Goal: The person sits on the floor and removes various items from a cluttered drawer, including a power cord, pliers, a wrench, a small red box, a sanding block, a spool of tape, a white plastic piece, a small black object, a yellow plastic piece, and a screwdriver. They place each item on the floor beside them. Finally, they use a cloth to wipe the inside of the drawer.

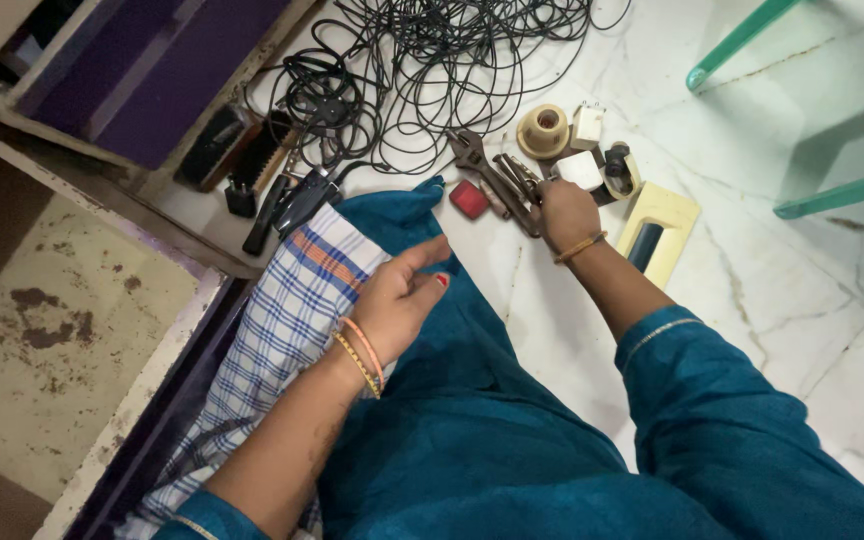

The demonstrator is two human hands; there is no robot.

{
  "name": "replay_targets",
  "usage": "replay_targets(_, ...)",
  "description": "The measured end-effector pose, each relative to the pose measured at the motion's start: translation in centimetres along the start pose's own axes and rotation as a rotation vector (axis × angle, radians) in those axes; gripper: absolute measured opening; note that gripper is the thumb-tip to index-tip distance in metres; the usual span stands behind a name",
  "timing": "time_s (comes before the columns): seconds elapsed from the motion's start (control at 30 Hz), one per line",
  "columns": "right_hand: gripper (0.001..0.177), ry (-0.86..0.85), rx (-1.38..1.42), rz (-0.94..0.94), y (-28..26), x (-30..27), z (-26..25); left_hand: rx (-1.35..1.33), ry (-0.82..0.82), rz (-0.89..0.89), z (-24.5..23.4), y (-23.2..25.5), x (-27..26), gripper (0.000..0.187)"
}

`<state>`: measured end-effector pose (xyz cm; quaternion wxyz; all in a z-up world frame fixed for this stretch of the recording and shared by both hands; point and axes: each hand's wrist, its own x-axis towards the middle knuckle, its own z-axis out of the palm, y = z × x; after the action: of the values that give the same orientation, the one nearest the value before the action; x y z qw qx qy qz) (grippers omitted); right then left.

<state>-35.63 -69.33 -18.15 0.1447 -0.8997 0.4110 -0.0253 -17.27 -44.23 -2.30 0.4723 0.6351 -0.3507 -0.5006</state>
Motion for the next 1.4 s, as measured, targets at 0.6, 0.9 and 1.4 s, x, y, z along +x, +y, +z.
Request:
replay_targets(0.6, 0.018, 0.014, -0.052, 0.076, -0.1, 1.4, 1.9, 0.006, 0.026, -0.009, -0.1, -0.2, 0.5, 0.05)
replay_targets(0.9, 0.018, 0.354, 0.217, -0.235, -6.1, 0.3, -4.7, -0.088, 0.069, 0.049, -1.1, 0.3, -0.1, 0.052)
replay_targets(1.4, 0.024, 0.085, 0.645, -0.618, -27.4, -2.1, -12.5, 0.343, 0.397, 0.057, -9.3, 4.8, -10.1, 0.057)
